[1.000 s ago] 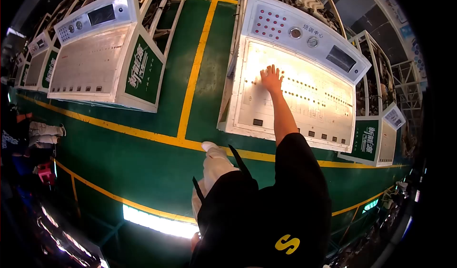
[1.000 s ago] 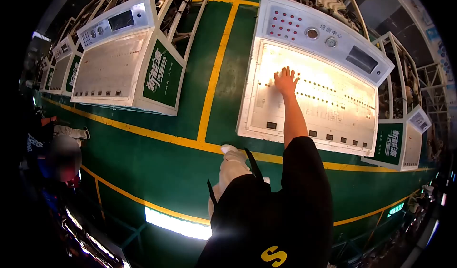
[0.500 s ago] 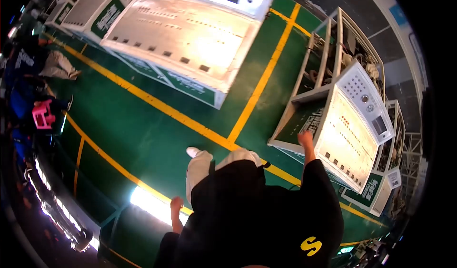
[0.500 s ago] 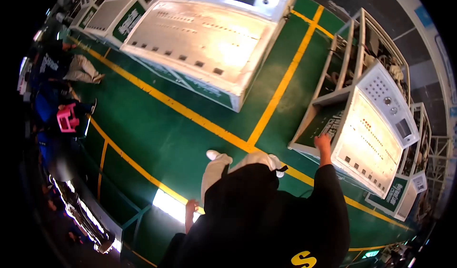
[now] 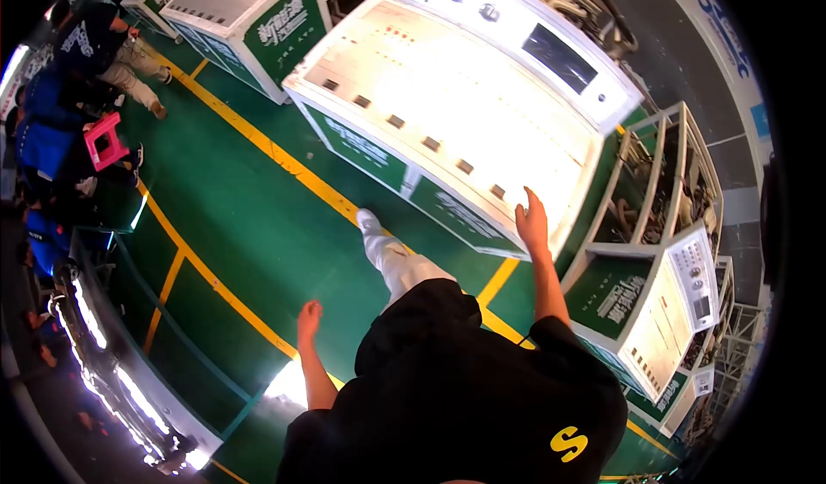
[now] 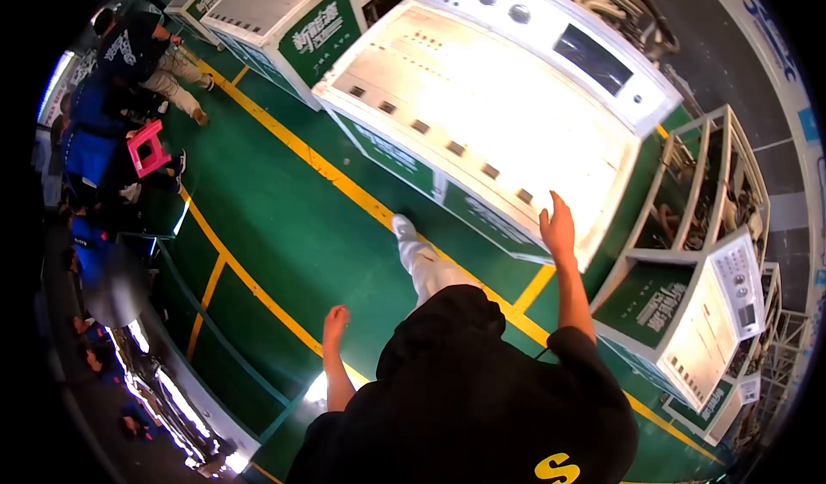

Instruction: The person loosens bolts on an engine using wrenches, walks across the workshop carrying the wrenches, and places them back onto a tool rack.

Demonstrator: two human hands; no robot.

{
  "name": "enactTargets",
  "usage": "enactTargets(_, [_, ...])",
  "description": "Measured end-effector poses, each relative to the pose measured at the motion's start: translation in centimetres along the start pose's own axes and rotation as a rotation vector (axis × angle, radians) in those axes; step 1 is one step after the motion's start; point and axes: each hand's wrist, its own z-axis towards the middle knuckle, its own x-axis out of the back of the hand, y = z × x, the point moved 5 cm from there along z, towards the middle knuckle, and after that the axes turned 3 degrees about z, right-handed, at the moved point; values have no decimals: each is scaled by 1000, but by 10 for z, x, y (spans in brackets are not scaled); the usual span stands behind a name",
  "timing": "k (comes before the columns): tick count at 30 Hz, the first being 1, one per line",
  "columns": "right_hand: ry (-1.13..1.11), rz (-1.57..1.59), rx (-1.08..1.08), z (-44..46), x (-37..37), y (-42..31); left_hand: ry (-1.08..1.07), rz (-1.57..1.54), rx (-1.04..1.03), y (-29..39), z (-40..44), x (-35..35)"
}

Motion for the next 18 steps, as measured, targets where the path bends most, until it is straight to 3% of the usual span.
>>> enactTargets(2, [-19, -13, 1, 76, -33, -41, 54, -4, 156, -8, 16, 29])
enactTargets(4, [-2, -26, 106, 129, -64, -88, -46, -210, 424, -43, 17, 49])
enactTargets(5, [-51, -51, 62, 164, -87, -103, -56, -217, 418, -46, 18, 61])
enactTargets(7, [-66, -151, 109, 230, -131, -134, -160, -255, 656, -61, 22, 85])
enactTargets(9, [-121, -62, 77, 292, -172, -175, -131, -270, 605, -41, 5, 119])
enactTargets(11, [-95, -83, 79, 356, -221, -198, -123, -303, 213, -7, 13, 153])
enactTargets(13, [-86, -117, -79, 407, -264, -214, -216, -146, 374, 49, 21, 187])
enactTargets(15, [-34, 62, -302, 445, -293, -213, -237, -85, 353, 15, 49, 211])
enactTargets(16, [-238, -219, -283, 473, -358, -126, -244, -31, 349, -6, 67, 224])
enactTargets(17, [-59, -126, -139, 453, -358, -150, -246, 29, 341, -27, 90, 235])
enactTargets(18, [-99, -162, -317, 447, -353, -171, -256, 109, 318, -55, 120, 247])
